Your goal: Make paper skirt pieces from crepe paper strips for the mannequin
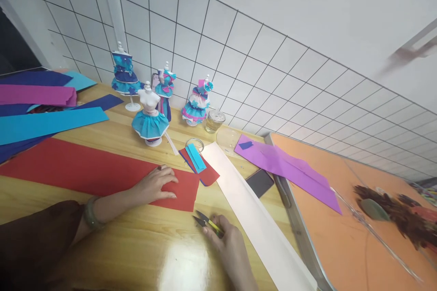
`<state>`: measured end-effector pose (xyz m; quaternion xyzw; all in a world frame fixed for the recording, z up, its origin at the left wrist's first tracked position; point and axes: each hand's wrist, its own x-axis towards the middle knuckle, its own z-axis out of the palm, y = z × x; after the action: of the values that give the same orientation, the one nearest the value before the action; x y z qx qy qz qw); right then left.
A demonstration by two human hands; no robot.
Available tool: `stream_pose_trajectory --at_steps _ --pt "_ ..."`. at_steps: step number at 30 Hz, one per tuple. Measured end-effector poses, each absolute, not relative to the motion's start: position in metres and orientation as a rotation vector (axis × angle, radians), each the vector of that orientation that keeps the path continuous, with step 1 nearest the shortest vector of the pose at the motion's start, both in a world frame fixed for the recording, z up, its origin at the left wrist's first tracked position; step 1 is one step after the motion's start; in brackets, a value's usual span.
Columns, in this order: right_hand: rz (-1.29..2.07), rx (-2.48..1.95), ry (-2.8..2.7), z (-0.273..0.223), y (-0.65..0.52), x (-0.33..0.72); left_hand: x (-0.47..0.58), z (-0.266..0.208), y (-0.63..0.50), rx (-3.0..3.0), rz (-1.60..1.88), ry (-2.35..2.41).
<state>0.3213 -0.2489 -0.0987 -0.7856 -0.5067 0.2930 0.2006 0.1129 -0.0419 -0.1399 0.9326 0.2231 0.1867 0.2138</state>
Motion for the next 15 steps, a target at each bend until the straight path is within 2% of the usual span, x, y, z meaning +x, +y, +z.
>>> stream_pose_trajectory --at_steps 6,15 --pt "0.905 -2.099 -1.432 -0.0947 -0.2463 0.3222 0.1129 -0.1393 -0.0434 2.61 0.542 0.631" --pt "0.846 -2.093 -1.493 -0.092 -0.2457 0.3236 0.1135 -0.1372 -0.0438 2.561 0.523 0.7"
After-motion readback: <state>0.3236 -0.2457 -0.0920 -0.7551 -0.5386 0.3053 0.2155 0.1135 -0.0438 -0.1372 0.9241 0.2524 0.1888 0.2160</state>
